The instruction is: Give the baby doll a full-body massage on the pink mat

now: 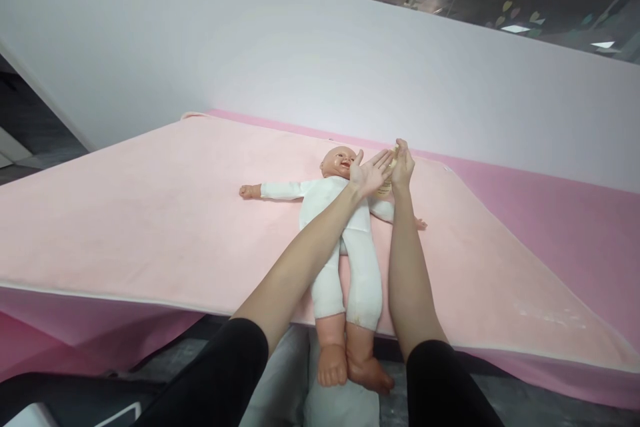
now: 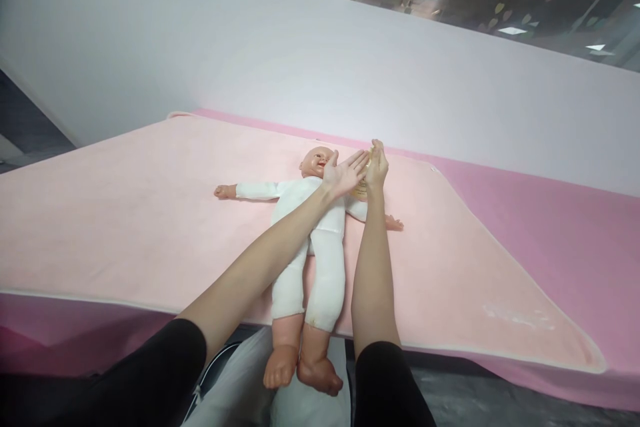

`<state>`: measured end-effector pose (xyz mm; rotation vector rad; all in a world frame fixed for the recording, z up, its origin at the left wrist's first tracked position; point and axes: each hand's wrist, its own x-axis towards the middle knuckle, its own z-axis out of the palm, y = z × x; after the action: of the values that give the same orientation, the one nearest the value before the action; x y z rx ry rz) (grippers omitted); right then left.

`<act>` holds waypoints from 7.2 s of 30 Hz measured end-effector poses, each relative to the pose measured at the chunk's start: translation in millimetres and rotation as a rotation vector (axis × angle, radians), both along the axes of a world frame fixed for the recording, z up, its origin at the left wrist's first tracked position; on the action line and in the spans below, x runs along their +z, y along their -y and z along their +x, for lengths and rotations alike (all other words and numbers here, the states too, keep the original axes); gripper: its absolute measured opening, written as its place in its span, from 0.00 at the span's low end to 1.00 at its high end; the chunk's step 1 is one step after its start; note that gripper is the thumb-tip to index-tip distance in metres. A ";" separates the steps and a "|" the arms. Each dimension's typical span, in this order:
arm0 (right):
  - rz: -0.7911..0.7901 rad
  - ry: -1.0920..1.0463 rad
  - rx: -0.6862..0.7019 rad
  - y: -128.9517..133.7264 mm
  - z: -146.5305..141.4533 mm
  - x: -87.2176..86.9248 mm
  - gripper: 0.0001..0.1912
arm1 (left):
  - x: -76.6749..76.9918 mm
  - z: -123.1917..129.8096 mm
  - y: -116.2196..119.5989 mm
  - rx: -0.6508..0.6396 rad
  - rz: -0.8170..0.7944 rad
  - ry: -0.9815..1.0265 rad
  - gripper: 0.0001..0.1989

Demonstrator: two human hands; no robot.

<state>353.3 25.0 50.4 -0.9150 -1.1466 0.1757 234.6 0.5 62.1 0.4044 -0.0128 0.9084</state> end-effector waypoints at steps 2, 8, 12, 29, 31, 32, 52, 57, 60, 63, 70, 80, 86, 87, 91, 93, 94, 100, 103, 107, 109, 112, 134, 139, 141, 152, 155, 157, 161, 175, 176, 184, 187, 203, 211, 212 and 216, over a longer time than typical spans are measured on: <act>-0.007 0.002 -0.007 0.2 -0.2 0.1 0.33 | 0.0 0.1 0.2 0.007 0.013 -0.011 0.32; -0.028 0.022 -0.020 1.9 -1.2 1.5 0.33 | 1.1 0.1 2.2 0.053 0.077 -0.074 0.33; -0.039 0.027 -0.019 2.4 -1.8 0.9 0.33 | 2.8 -0.7 3.6 0.057 0.092 -0.090 0.33; 0.161 0.115 -0.125 60.7 5.8 81.8 0.34 | -23.6 -47.4 50.6 0.236 0.274 -0.504 0.28; 0.161 0.118 -0.128 65.5 0.8 82.7 0.34 | -30.3 -64.0 66.0 0.339 0.548 -0.756 0.26; 0.159 0.120 -0.127 67.5 -2.1 82.9 0.33 | -32.6 -73.2 74.0 0.362 0.750 -0.885 0.24; 0.068 0.218 -0.071 93.2 -35.2 96.3 0.31 | -37.6 -154.2 61.3 0.415 1.494 -1.699 0.30; 0.013 0.303 -0.043 98.6 -45.0 98.8 0.27 | -55.8 -175.5 48.4 0.482 1.332 -1.700 0.34; -0.010 0.345 0.044 107.8 -55.1 105.5 0.25 | -64.4 -177.1 46.4 0.557 1.301 -1.676 0.34; -0.014 0.305 0.241 115.1 -72.6 112.8 0.29 | -65.7 -175.6 48.3 0.625 1.272 -1.658 0.33; -0.263 0.272 0.785 112.4 -137.5 64.2 0.33 | -62.8 -177.4 49.8 0.666 1.264 -1.531 0.30; -0.624 0.280 0.765 127.7 -137.6 -12.7 0.26 | -73.0 -176.1 36.9 0.717 1.310 -1.452 0.27; -0.603 0.288 0.747 129.9 -139.1 -15.3 0.25 | -69.0 -175.8 39.4 0.717 1.307 -1.474 0.25; -0.577 0.294 0.728 130.3 -139.1 -17.0 0.25 | -68.3 -175.7 39.8 0.713 1.306 -1.479 0.25; -0.433 0.399 0.588 131.4 -137.0 -22.6 0.22 | -66.2 -174.7 40.6 0.697 1.283 -1.525 0.24; -0.411 0.478 0.532 132.1 -135.6 -23.5 0.19 | -66.3 -174.3 40.1 0.695 1.281 -1.538 0.24; -0.411 0.510 0.514 132.4 -135.1 -23.5 0.18 | -66.6 -174.2 39.7 0.696 1.282 -1.537 0.24; -0.370 0.637 0.464 134.6 -134.1 -22.7 0.16 | -67.5 -174.2 39.3 0.703 1.277 -1.523 0.24; -0.319 0.707 0.464 133.0 -130.9 -23.6 0.15 | -67.7 -174.3 39.8 0.712 1.284 -1.517 0.24; -0.272 0.848 0.500 125.4 -120.0 -26.3 0.13 | -69.8 -174.4 38.8 0.723 1.294 -1.521 0.24; -0.304 0.914 0.493 121.1 -114.5 -27.7 0.12 | -71.2 -174.4 37.8 0.727 1.294 -1.522 0.25; -0.397 0.981 0.373 117.5 -110.8 -28.9 0.14 | -72.3 -174.1 37.1 0.729 1.289 -1.517 0.24; -0.523 0.280 0.017 84.6 -75.9 -67.5 0.25 | -37.6 -148.2 81.6 0.349 1.680 -1.267 0.17; -0.487 0.113 -0.042 87.2 -79.1 -65.6 0.20 | -35.8 -145.4 73.4 0.313 1.659 -1.443 0.20; -0.485 0.062 -0.042 89.9 -81.5 -61.5 0.19 | -37.3 -146.4 68.8 0.356 1.619 -1.529 0.22; -0.374 0.395 0.538 125.2 -107.0 -29.3 0.10 | -64.5 -158.9 39.6 0.624 1.255 -1.704 0.29; -0.362 0.470 0.543 125.8 -107.1 -28.5 0.10 | -67.4 -159.4 37.2 0.651 1.211 -1.688 0.28; -0.350 0.572 0.546 124.4 -105.7 -28.4 0.09 | -68.6 -158.3 36.4 0.666 1.193 -1.678 0.27; -0.393 0.767 0.528 120.8 -104.1 -28.0 0.13 | -71.3 -156.6 34.8 0.731 1.153 -1.607 0.25; -0.616 0.670 0.091 95.5 -91.5 -50.4 0.25 | -66.4 -156.8 45.1 0.813 1.285 -1.350 0.28; -0.614 0.637 0.088 92.8 -87.5 -52.3 0.26 | -64.2 -156.6 47.2 0.778 1.337 -1.319 0.29; -0.517 0.495 0.128 81.6 -71.2 -62.8 0.26 | -36.4 -146.4 80.4 0.451 1.597 -1.207 0.28; -0.527 0.415 0.175 76.7 -68.8 -65.6 0.24 | -33.6 -141.0 84.1 0.344 1.634 -1.266 0.22; -0.459 0.132 0.364 101.4 -71.5 -39.6 0.09 | -46.2 -151.4 59.5 0.579 1.475 -1.818 0.28; -0.526 0.670 0.836 128.2 -93.4 -13.6 0.14 | -60.0 -157.2 45.7 0.765 1.253 -1.825 0.24; -0.524 0.713 0.786 127.3 -95.4 -15.6 0.16 | -61.3 -156.8 44.6 0.788 1.232 -1.807 0.24; -0.559 0.836 0.586 117.3 -99.0 -25.2 0.20 | -65.9 -155.6 41.1 0.873 1.153 -1.720 0.22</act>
<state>254.3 -92.3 25.2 -1.1546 -2.2067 0.6572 78.9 -40.6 -3.9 2.2899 1.3572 1.0379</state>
